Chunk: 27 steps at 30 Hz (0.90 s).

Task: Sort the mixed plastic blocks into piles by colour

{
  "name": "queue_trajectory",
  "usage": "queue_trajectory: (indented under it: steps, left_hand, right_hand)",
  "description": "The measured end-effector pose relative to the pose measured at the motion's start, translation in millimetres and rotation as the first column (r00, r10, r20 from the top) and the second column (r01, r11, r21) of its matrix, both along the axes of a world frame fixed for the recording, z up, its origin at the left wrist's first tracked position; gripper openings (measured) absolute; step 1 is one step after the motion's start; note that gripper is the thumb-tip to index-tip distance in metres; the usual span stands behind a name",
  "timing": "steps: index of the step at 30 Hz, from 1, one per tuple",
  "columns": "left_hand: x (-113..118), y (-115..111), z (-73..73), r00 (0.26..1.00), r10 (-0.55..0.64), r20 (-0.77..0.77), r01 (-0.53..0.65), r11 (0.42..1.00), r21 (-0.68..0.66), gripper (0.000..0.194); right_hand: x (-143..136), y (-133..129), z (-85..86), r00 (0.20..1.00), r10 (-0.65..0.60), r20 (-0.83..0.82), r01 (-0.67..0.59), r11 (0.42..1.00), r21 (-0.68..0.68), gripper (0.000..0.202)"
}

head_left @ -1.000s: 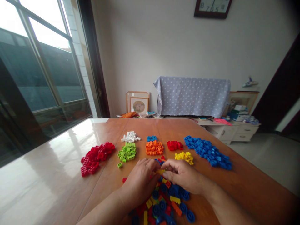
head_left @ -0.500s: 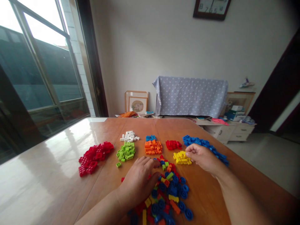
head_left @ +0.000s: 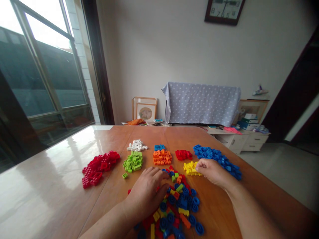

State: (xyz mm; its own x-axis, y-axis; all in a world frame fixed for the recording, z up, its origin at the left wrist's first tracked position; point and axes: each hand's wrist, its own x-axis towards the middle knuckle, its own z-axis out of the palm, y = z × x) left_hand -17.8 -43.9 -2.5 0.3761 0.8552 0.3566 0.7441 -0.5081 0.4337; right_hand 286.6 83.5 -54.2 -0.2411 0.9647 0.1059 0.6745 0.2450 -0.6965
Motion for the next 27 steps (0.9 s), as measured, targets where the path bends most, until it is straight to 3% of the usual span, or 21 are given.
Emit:
queue_trajectory:
  steps: [14, 22, 27]
  left_hand:
    - [0.0, 0.4, 1.0, 1.000, 0.005, -0.001, -0.005, 1.000, -0.002, 0.017]
    - [-3.1, 1.0, 2.1, 0.999, 0.032, -0.020, -0.032, 0.999, 0.021, 0.017]
    - [-8.7, 3.8, 2.2, 0.995, 0.097, -0.011, -0.096, 0.994, 0.059, 0.018]
  right_hand:
    - [0.5, 7.4, -9.4, 0.998, -0.057, 0.019, 0.055, 0.992, 0.115, 0.012]
    - [-1.1, 2.4, -5.8, 0.997, -0.010, 0.081, 0.002, 0.996, 0.094, 0.013]
    - [-8.8, -3.7, 3.1, 1.000, 0.006, 0.015, -0.008, 0.994, 0.105, 0.014]
